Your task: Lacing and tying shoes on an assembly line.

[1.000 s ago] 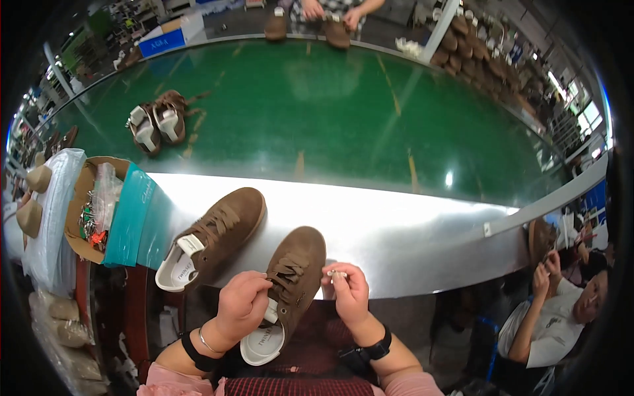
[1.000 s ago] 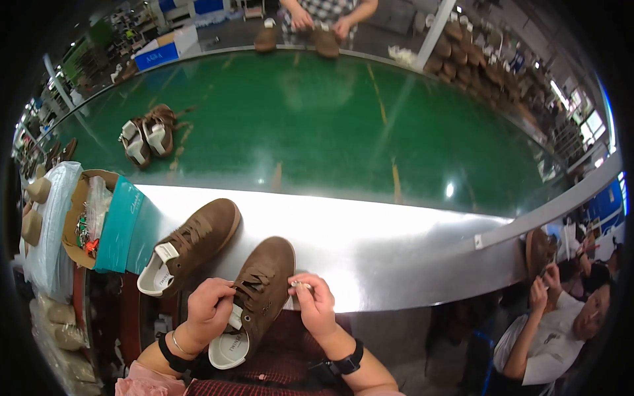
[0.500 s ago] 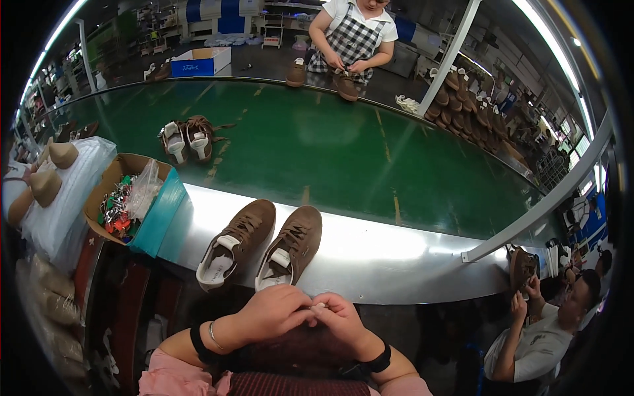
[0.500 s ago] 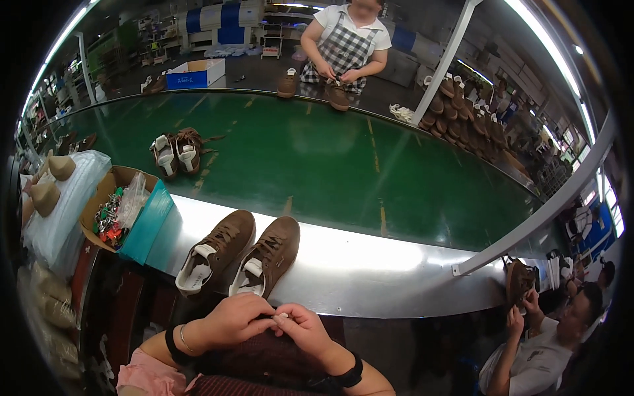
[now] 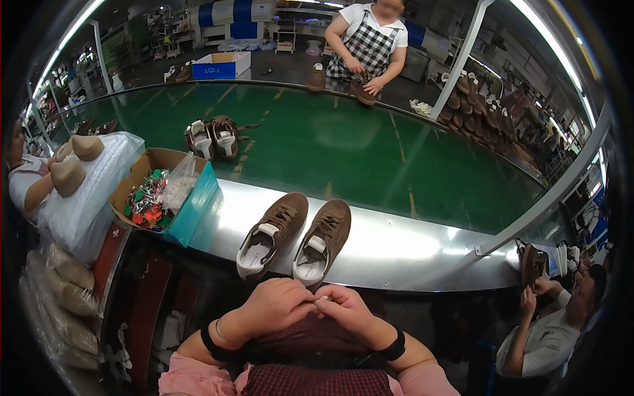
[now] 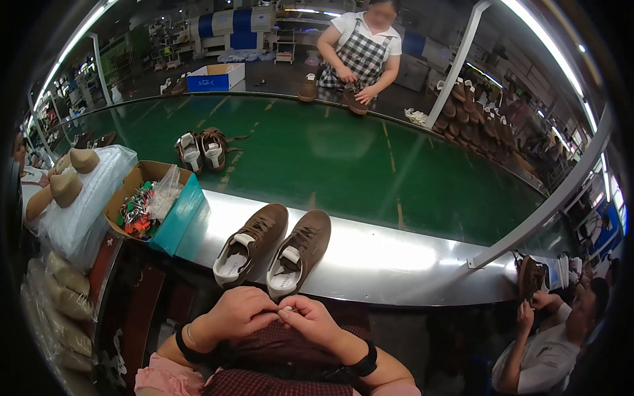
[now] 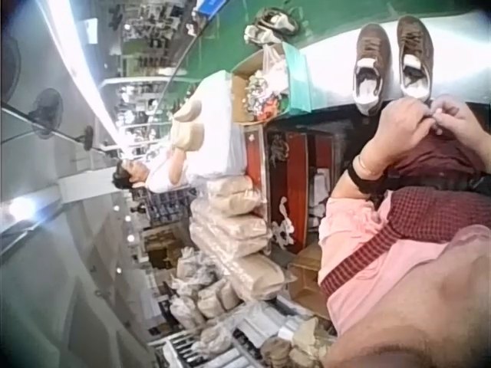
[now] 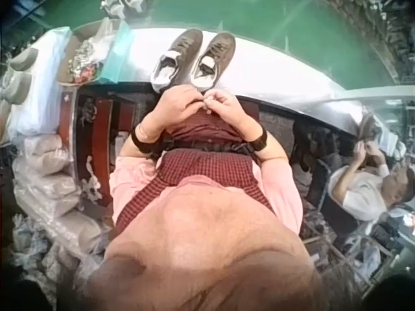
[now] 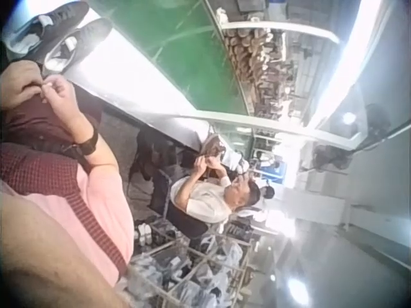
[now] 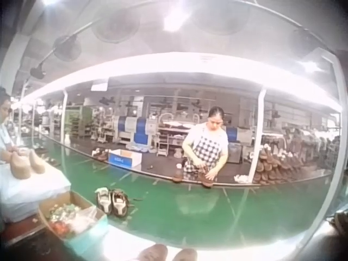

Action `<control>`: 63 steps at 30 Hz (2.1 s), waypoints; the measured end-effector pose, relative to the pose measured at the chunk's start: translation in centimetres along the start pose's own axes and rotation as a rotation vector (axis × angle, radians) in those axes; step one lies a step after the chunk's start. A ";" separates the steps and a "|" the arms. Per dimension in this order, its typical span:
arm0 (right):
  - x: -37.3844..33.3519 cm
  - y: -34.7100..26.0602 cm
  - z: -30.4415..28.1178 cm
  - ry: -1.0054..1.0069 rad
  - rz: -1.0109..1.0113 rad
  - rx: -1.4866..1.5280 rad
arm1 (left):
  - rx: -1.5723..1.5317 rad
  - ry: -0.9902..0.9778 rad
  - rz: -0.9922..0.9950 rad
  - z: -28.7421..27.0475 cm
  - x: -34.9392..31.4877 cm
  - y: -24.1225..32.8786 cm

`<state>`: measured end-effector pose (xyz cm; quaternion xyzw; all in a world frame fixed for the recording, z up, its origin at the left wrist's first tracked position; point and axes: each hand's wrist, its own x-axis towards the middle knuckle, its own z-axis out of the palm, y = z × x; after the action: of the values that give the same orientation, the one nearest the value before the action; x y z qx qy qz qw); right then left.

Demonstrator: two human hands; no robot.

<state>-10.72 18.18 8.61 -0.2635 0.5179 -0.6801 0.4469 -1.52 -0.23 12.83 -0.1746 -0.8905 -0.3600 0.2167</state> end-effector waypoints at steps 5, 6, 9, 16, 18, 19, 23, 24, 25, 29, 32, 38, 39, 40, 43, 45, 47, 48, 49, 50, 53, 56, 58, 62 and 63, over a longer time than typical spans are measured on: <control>0.1 0.5 0.4 -0.059 0.030 -0.029 | -0.014 0.002 0.015 0.3 -1.1 -0.6; 0.0 0.4 0.5 -0.061 0.031 -0.023 | -0.003 -0.002 0.043 0.3 -1.2 -0.5; -0.1 0.7 0.0 -0.137 0.220 0.371 | 0.069 0.004 0.163 0.4 -1.1 -0.3; -0.5 0.2 -0.8 -0.270 0.306 0.388 | 0.101 -0.094 0.270 0.0 -0.5 0.8; -0.5 0.4 -1.0 -0.287 0.271 0.341 | 0.113 -0.106 0.269 0.2 -0.3 0.6; -0.4 0.4 -0.9 -0.281 0.256 0.375 | 0.099 -0.115 0.261 0.4 -0.2 0.3; -0.9 0.0 -0.8 -0.220 0.217 0.494 | 0.015 -0.037 0.286 0.6 0.8 0.5; -0.7 -0.7 -0.7 -0.210 0.193 0.500 | -0.019 -0.013 0.286 0.8 1.1 0.3; -0.6 -1.2 -0.7 -0.205 0.186 0.492 | -0.030 0.008 0.270 0.9 1.4 0.4; -0.3 -2.6 -0.8 -0.215 0.171 0.350 | -0.055 0.019 0.192 1.1 1.1 0.2; -0.7 -3.2 -0.8 -0.200 0.165 0.229 | -0.076 -0.015 0.157 1.4 0.9 0.4; -1.6 -3.2 -0.5 -0.163 0.121 0.048 | -0.069 -0.034 0.171 1.6 0.6 0.5; -1.7 -3.0 -0.5 -0.138 0.091 -0.001 | -0.058 -0.027 0.179 1.7 0.5 0.3; -1.7 -2.7 -0.5 -0.141 0.090 0.001 | -0.055 -0.028 0.178 1.8 0.5 0.2; -1.5 -1.8 -0.8 -0.118 0.071 -0.014 | -0.016 -0.069 0.212 2.0 0.4 -0.1; -1.4 -1.6 -1.0 -0.101 0.157 0.069 | -0.007 -0.073 0.220 2.3 0.5 -0.4; -1.0 -1.1 -1.6 -0.150 0.218 0.161 | -0.005 -0.090 0.226 2.4 0.6 -0.5; -0.7 -0.7 -2.0 -0.201 0.280 0.250 | -0.004 -0.093 0.230 2.4 0.7 -0.6; -0.6 -0.4 -2.1 -0.199 0.275 0.251 | 0.001 -0.133 0.239 2.5 0.7 -0.7; -0.6 0.0 -2.3 -0.222 0.318 0.291 | 0.005 -0.170 0.248 2.6 0.8 -0.8; -0.6 1.0 -3.2 -0.292 0.384 0.324 | -0.006 -0.224 0.256 2.7 1.0 -0.8; -0.5 1.4 -3.9 -0.360 0.425 0.371 | -0.019 -0.258 0.257 2.9 1.6 -0.8; -0.3 1.5 -4.3 -0.365 0.400 0.462 | -0.014 -0.280 0.265 3.0 2.1 -1.1; 0.0 0.7 -5.2 -0.254 0.361 0.376 | 0.023 -0.305 0.262 3.5 3.1 -2.1; 0.1 0.5 -5.4 -0.258 0.361 0.377 | 0.026 -0.305 0.259 3.5 3.5 -2.2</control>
<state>-15.08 20.64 6.40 -0.1634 0.3597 -0.6347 0.6641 -6.42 1.28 11.11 -0.3374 -0.8876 -0.2872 0.1258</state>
